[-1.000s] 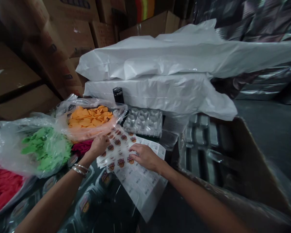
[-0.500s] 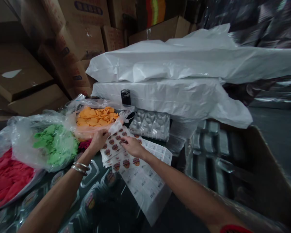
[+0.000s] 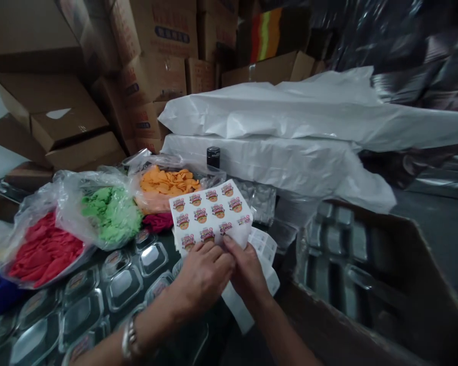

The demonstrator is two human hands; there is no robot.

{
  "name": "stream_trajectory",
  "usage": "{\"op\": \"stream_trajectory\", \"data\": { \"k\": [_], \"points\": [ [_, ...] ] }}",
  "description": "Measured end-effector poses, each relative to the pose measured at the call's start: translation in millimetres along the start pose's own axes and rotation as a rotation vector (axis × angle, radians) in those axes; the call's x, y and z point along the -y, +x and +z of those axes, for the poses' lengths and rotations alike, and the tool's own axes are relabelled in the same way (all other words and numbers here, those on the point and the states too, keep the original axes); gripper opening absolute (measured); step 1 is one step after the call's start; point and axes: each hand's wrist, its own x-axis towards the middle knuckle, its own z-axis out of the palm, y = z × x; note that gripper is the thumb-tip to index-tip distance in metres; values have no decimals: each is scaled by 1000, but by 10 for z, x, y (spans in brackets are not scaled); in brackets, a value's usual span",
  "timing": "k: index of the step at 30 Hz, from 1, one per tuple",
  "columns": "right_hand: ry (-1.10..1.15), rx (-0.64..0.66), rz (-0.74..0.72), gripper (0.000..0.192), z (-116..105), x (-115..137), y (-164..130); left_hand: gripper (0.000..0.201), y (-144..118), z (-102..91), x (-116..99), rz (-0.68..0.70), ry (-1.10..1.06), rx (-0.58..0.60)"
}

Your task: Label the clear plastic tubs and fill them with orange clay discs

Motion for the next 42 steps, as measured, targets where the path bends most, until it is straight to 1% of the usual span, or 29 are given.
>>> {"op": "stream_trajectory", "data": {
  "k": [1, 2, 3, 4, 5, 6, 7, 8, 9, 10, 11, 12, 14, 16, 17, 18, 20, 22, 23, 24, 26, 28, 30, 33, 35, 37, 38, 40, 42],
  "points": [
    [1, 0, 24, 34, 5, -25, -43, 11, -125, -140, 7, -69, -60, -64],
    [10, 14, 47, 35, 24, -52, -89, 14, -267, -306, 42, -185, -124, -150],
    [27, 40, 70, 37, 62, -86, -142, 26, -422, -481, 96, -366, -176, -268],
    [50, 80, 97, 39, 122, -131, -204, 40, -585, -653, 156, -597, -244, -396],
    [78, 136, 130, 40, 203, -190, -275, 56, -748, -811, 208, -833, -383, -494],
    [107, 204, 167, 41, 300, -266, -354, 67, -909, -949, 241, -1041, -574, -559],
    [132, 279, 205, 41, 409, -356, -440, 76, -1064, -1068, 248, -1206, -796, -582],
    [145, 358, 247, 40, 522, -458, -531, 80, -1211, -1170, 225, -1317, -1009, -585],
    [147, 437, 298, 39, 630, -565, -628, 81, -1355, -1261, 174, -1392, -1166, -593],
    [138, 515, 356, 37, 727, -669, -727, 79, -1498, -1347, 99, -1451, -1246, -622],
    [121, 585, 414, 37, 809, -764, -826, 75, -1647, -1432, 7, -1500, -1241, -693],
    [103, 651, 475, 39, 873, -846, -923, 70, -1805, -1520, -98, -1549, -1171, -793],
    [76, 758, 577, 50, 953, -966, -1099, 59, -2154, -1701, -330, -1651, -975, -964],
    [73, 818, 653, 65, 995, -1051, -1248, 51, -2521, -1873, -576, -1738, -823, -1036],
    [72, 838, 702, 70, 1012, -1091, -1318, 48, -2692, -1949, -698, -1785, -768, -1051],
    [52, 857, 753, 70, 1028, -1132, -1390, 46, -2845, -2014, -814, -1829, -725, -1070],
    [-58, 913, 835, 58, 1061, -1212, -1547, 49, -3086, -2117, -1014, -1902, -636, -1130],
    [-205, 1010, 868, 40, 1096, -1264, -1708, 55, -3240, -2189, -1156, -1957, -563, -1164],
    [-261, 1061, 868, 32, 1113, -1273, -1778, 57, -3293, -2216, -1205, -1972, -538, -1169],
    [-295, 1105, 873, 28, 1130, -1271, -1836, 59, -3336, -2239, -1243, -1981, -531, -1163],
    [-318, 1163, 908, 30, 1160, -1245, -1902, 61, -3411, -2272, -1293, -1986, -543, -1170],
    [-321, 1190, 944, 37, 1181, -1224, -1906, 65, -3485, -2284, -1334, -1989, -576, -1200],
    [-316, 1184, 926, 41, 1199, -1240, -1868, 67, -3559, -2270, -1381, -2014, -617, -1196],
    [-319, 1119, 805, 32, 1249, -1325, -1781, 65, -3623, -2193, -1468, -2065, -758, -1147],
    [-345, 1061, 726, 26, 1301, -1379, -1723, 61, -3605, -2120, -1534, -2071, -848, -1145],
    [-375, 1033, 682, 23, 1348, -1406, -1682, 61, -3546, -2047, -1608, -2079, -923, -1177],
    [-392, 1044, 677, 21, 1362, -1411, -1677, 62, -3510, -2014, -1651, -2085, -955, -1202],
    [-420, 1103, 706, 17, 1364, -1412, -1706, 68, -3443, -1945, -1746, -2112, -1008, -1260],
    [-443, 1166, 778, 17, 1335, -1418, -1781, 74, -3415, -1853, -1850, -2130, -1013, -1339]
  ]
}}
